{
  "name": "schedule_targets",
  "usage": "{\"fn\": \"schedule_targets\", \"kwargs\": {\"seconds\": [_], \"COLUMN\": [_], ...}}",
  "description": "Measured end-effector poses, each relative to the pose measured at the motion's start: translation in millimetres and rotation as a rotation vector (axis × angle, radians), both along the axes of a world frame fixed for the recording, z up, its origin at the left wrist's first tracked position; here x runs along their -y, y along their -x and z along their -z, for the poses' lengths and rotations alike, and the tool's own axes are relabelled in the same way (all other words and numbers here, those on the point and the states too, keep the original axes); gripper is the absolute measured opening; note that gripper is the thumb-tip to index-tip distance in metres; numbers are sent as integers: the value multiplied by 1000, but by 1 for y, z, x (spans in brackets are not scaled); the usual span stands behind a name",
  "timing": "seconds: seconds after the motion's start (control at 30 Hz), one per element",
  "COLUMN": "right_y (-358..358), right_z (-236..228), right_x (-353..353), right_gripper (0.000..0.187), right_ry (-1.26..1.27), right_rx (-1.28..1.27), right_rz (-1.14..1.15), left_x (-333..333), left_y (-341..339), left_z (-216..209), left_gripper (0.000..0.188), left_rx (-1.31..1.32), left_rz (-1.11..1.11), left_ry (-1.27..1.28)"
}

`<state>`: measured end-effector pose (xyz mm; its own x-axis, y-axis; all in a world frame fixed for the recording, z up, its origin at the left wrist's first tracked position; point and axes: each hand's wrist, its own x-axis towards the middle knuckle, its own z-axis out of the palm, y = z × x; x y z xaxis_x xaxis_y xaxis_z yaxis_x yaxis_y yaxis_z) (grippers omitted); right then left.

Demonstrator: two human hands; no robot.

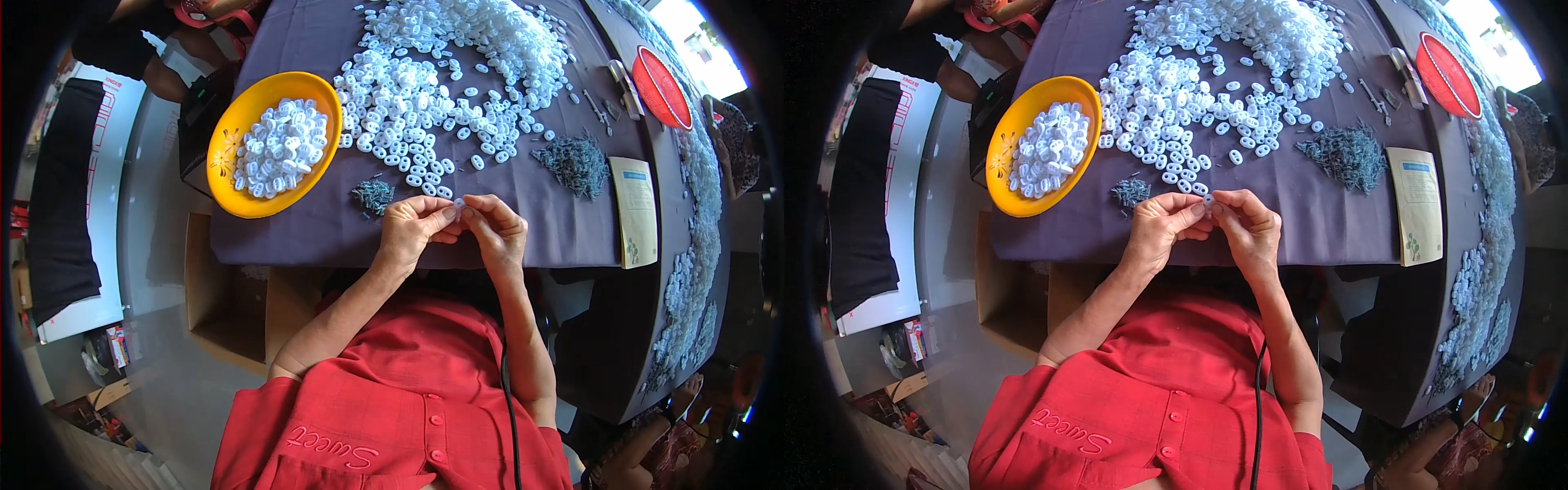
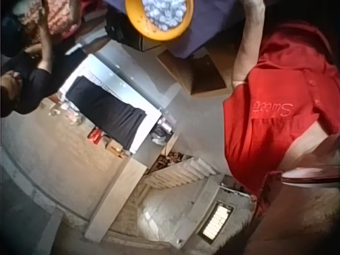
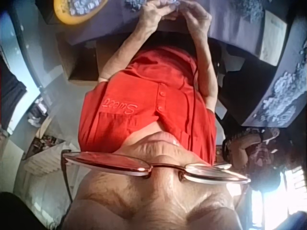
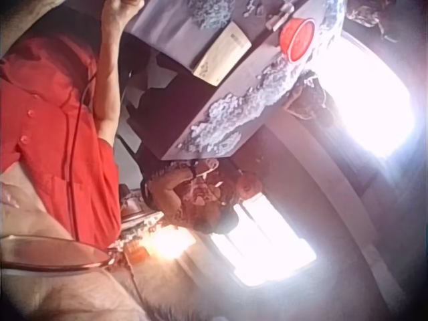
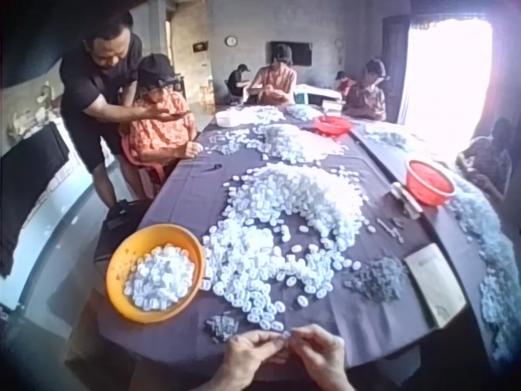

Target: The person assembles small plastic components by picking up parts and inserting pins into them by hand.

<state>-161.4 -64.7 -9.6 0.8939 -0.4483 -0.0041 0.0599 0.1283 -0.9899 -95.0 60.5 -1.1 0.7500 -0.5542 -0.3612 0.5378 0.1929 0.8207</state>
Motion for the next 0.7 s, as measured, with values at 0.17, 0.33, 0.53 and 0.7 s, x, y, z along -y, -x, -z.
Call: {"fn": "schedule_targets", "kwargs": {"seconds": [0.17, 0.33, 0.53, 0.7], "right_y": [1, 0, 1, -2], "right_z": [1, 2, 2, -10], "right_x": [1, -7, -1, -5], "right_gripper": [17, 29, 28, 31], "right_ry": [162, 304, 400, 551], "right_rx": [19, 4, 74, 88], "right_rz": [-52, -19, -47, -35], "left_x": [1, 3, 4, 6], "left_y": [0, 1, 0, 4], "left_z": [1, 2, 1, 4], "left_gripper": [12, 11, 12, 12], "left_rx": [15, -3, 25, 138], "left_rz": [-9, -37, 28, -24], "left_ry": [-63, -67, -99, -114]}}
